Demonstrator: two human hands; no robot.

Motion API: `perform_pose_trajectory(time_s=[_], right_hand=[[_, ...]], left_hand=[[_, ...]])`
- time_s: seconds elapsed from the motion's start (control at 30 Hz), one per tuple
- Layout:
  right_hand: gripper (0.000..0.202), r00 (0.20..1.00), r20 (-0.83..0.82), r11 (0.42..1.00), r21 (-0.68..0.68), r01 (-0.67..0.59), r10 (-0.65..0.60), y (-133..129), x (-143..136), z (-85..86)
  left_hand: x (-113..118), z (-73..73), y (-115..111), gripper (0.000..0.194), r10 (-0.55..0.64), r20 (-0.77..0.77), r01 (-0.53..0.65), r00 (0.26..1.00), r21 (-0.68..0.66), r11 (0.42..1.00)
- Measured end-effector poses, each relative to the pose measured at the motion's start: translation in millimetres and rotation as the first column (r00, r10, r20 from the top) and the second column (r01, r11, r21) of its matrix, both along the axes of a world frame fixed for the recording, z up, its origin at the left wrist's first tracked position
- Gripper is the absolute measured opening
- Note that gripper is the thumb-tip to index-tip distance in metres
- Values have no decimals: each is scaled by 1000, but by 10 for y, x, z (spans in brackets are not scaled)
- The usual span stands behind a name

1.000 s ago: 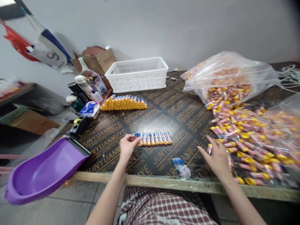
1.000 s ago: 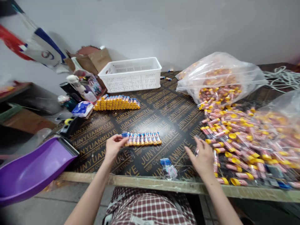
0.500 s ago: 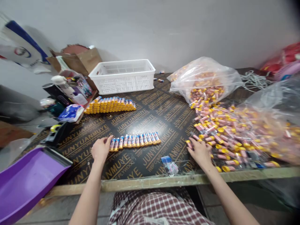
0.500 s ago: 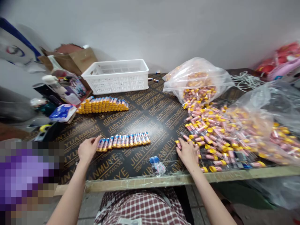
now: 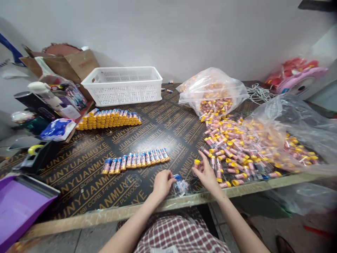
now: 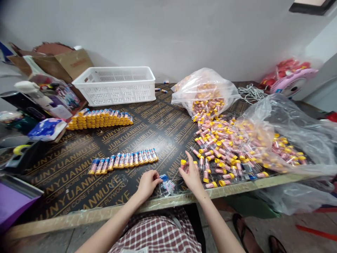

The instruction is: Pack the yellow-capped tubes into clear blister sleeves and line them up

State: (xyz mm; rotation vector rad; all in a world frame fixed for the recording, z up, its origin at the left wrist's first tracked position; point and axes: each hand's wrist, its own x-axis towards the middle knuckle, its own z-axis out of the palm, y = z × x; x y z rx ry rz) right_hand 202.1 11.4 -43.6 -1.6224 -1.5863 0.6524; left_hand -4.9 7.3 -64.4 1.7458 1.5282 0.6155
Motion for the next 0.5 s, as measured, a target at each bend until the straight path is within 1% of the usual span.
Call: perform_pose_trajectory(time_s=[0.07, 0.23, 0.33, 0.4, 0.43, 0.47, 0.5], right_hand=[[54, 998, -57, 1000, -9, -22, 21, -67, -38, 17], [17, 990, -140, 999, -35, -37, 32, -159, -139, -24], [14, 987, -160, 1000, -24, -10, 6, -196, -180, -39], [15, 984, -175, 1000, -7, 0, -1, -230, -201, -21], [15, 982, -187, 1000, 10, -5, 7, -252, -213, -3], [16, 978, -206, 999, 30, -13, 19, -279, -227, 22], [16, 972, -232, 998, 52, -22, 33, -309, -245, 50]], left_hand=[[-20, 4, -6, 9, -9, 8, 9, 1000, -2, 1000], [-14, 31, -55, 4, 2, 5, -2, 1000, 24, 1000], [-16, 58, -66, 7, 42, 36, -44, 998, 55, 998], [-29, 78, -54, 10, 92, 150, -93, 984, -2, 996], [-38, 87, -44, 13, 133, 251, -118, 959, -74, 990], [-50, 96, -32, 16, 189, 370, -134, 909, -170, 976], [-65, 107, -20, 20, 257, 484, -135, 836, -272, 953]])
